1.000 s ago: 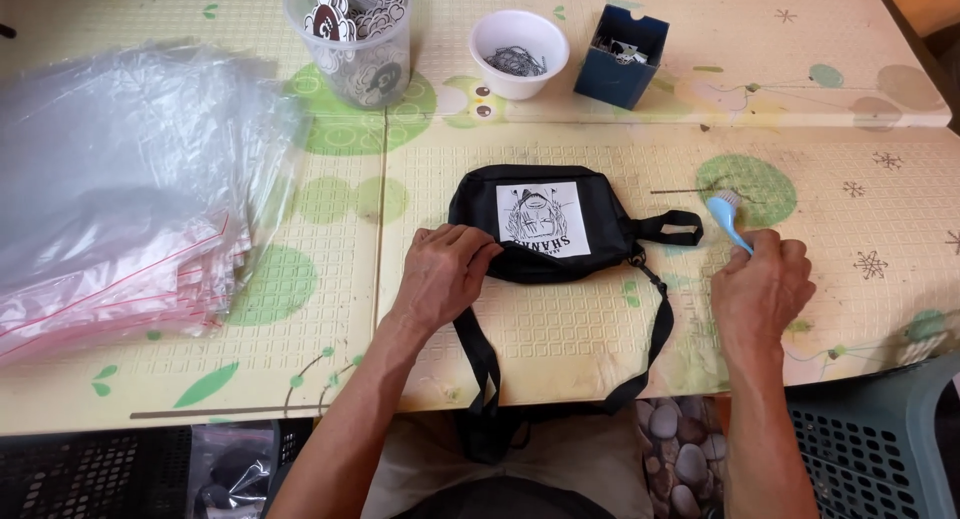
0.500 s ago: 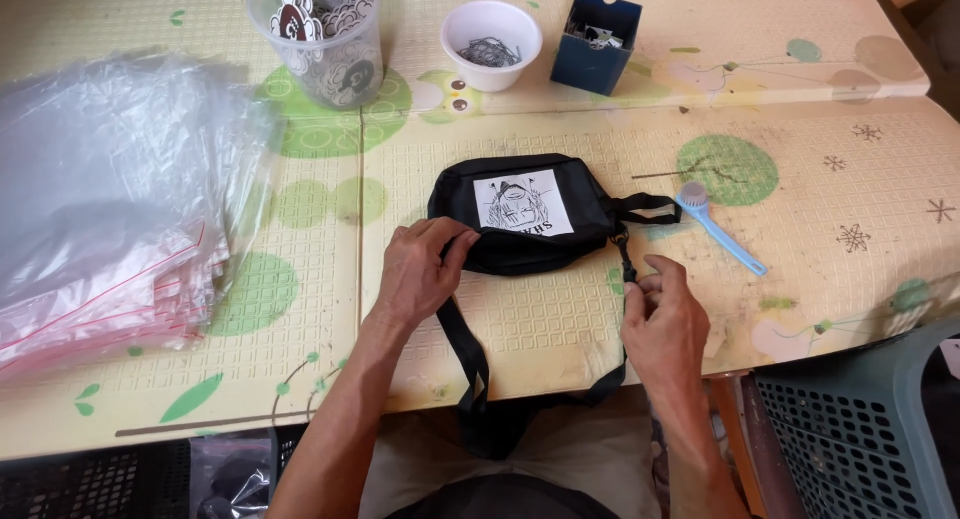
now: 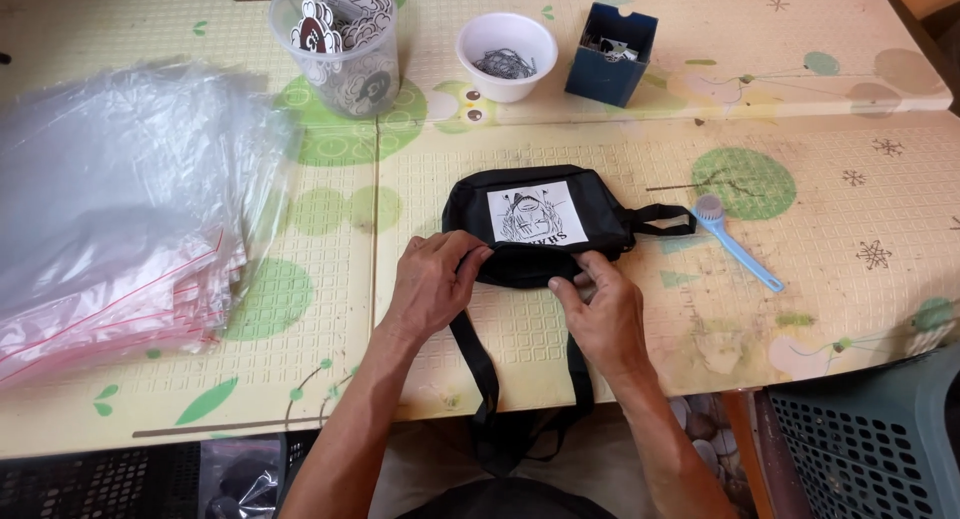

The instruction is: Cleaning a small bag with a brush and attaching a decorative patch to it using safety pins.

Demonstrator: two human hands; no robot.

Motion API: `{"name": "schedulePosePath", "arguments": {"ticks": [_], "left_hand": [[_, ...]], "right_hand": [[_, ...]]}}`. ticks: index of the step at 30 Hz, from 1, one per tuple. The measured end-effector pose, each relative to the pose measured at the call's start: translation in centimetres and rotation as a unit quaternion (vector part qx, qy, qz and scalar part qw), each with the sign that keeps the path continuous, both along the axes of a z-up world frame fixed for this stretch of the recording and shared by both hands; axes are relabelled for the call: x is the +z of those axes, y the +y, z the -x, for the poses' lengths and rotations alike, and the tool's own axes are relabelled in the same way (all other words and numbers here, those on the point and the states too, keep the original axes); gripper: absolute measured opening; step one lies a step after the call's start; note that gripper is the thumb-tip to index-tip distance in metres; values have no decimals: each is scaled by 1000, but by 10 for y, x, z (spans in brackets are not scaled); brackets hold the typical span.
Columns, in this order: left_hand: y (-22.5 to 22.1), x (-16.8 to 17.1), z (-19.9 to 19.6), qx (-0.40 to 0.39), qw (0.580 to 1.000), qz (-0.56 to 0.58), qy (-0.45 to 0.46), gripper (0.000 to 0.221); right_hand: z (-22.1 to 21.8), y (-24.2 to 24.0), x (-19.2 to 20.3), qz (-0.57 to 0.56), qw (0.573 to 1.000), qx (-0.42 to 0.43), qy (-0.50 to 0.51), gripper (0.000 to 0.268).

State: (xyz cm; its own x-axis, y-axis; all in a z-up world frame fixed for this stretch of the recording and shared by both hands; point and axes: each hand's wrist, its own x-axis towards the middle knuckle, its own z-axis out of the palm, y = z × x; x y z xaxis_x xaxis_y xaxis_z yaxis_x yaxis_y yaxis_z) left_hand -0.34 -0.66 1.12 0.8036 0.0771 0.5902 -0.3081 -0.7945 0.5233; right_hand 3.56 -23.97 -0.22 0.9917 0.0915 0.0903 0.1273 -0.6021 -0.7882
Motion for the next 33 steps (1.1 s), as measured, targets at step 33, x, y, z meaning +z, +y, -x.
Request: {"name": "schedulePosePath", "arguments": {"ticks": [33], "left_hand": [[20,14,3,-83,954,234,168,57]], "right_hand": [[13,116,-35,167,937,95,-292,15]]}}
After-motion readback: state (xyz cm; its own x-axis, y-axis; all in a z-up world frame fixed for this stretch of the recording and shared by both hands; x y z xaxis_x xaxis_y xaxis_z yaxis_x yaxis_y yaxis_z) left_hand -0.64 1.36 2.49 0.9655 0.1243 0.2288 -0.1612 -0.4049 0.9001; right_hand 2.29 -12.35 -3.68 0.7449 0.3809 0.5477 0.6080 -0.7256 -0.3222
